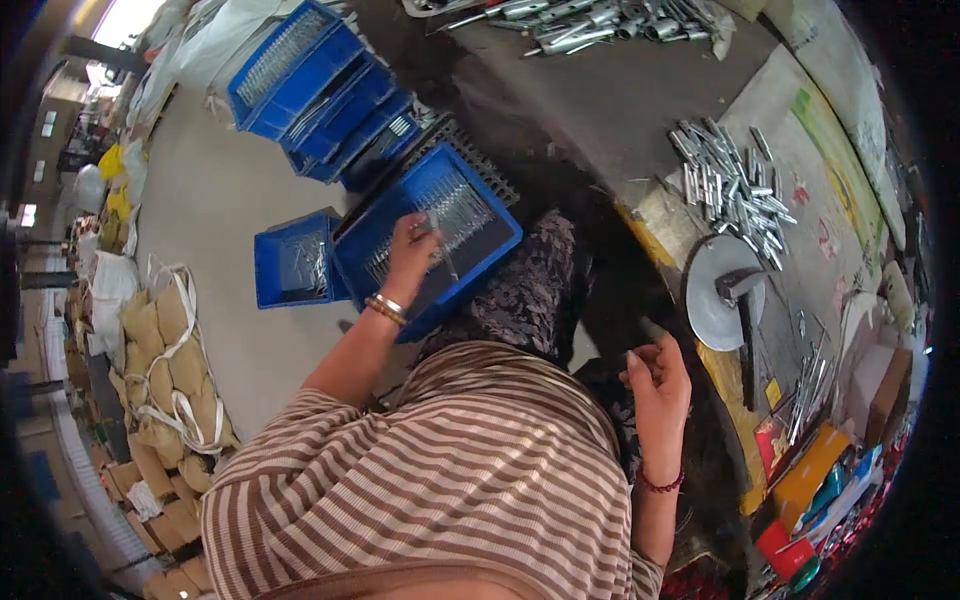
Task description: The person assembles metal components by taking metal rods from blue containers, inserting them into metal sleeves, hammering them on a round metal plate using a small hammer, and placing the assembled pieces back into the blue bins.
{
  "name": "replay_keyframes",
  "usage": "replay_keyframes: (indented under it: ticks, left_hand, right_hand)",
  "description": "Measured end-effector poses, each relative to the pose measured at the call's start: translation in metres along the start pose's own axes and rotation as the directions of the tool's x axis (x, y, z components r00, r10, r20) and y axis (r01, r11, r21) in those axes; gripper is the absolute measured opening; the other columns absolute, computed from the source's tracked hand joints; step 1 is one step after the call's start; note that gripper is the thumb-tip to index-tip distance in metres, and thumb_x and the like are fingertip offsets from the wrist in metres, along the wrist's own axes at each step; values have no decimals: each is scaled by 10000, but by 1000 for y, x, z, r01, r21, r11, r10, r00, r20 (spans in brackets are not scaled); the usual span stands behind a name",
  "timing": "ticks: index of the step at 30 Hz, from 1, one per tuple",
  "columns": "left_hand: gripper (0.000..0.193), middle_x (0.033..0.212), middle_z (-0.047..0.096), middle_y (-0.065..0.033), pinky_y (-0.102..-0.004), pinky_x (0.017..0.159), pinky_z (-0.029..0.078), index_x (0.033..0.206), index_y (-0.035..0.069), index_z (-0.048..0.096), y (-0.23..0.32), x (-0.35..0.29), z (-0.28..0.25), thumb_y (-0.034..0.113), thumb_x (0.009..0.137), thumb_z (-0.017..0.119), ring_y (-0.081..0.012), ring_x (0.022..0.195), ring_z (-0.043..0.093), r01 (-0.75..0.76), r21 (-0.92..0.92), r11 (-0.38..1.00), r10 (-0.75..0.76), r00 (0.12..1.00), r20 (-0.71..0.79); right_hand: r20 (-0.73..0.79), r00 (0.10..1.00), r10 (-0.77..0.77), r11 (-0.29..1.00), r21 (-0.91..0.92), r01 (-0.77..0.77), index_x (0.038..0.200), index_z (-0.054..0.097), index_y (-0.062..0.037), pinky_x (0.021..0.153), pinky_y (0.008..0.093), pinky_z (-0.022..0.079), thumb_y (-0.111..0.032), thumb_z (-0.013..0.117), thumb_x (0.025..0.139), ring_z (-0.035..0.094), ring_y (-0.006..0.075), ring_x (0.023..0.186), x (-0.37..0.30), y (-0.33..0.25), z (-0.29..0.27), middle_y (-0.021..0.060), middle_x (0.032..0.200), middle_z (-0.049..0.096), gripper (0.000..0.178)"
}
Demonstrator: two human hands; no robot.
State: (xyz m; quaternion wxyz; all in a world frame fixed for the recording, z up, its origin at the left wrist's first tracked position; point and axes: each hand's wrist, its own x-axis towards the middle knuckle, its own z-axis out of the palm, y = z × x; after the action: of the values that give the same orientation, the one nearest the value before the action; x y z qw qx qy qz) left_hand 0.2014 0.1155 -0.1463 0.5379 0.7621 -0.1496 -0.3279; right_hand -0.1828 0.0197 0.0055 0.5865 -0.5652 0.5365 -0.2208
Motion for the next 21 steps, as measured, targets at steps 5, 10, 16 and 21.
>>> replay_keyframes:
  ticks: [5, 10, 16, 21]
  left_hand:
    - [525, 1089, 724, -187, -371, 767, 579, 1325, 25, 563, -130, 50, -133, 122, 850, 762, -269, 897, 719, 142, 355, 924, 10, 919, -395]
    - [536, 1182, 720, -234, -441, 920, 564, 1294, 19, 604, -95, 53, -98, 160, 813, 793, -375, 1079, 710, 247, 381, 891, -116, 935, -336]
    - [459, 1196, 712, -252, -482, 932, 557, 1202, 12, 658, -140, 98, -99, 209, 811, 795, -446, 1094, 688, 82, 645, 760, 153, 942, -300]
    - [431, 1135, 727, -242, -477, 899, 547, 1177, -7, 657, -136, 81, -125, 257, 860, 782, -412, 1054, 704, 64, 529, 846, 161, 916, -368]
  right_hand:
    - [136, 991, 1, 1000, 1, -1, 1437, 553, -24, 694, 223, 516, -26, 624, 995, 633, 84, 787, 10, 11, 9, 34, 1002, 650, 447]
    - [122, 993, -2, 996, -86, 13, 1416, 570, -18, 697, 223, 515, -29, 625, 995, 629, 81, 787, 9, 11, 9, 32, 989, 650, 425]
    - [78, 997, -7, 996, -83, 14, 1376, 601, -16, 704, 236, 519, -31, 633, 986, 630, 84, 790, 5, 9, 3, 27, 981, 657, 392]
    - [81, 996, -46, 990, -131, 56, 1263, 652, 7, 728, 282, 537, -36, 676, 959, 644, 102, 808, 2, 13, 5, 55, 901, 686, 308]
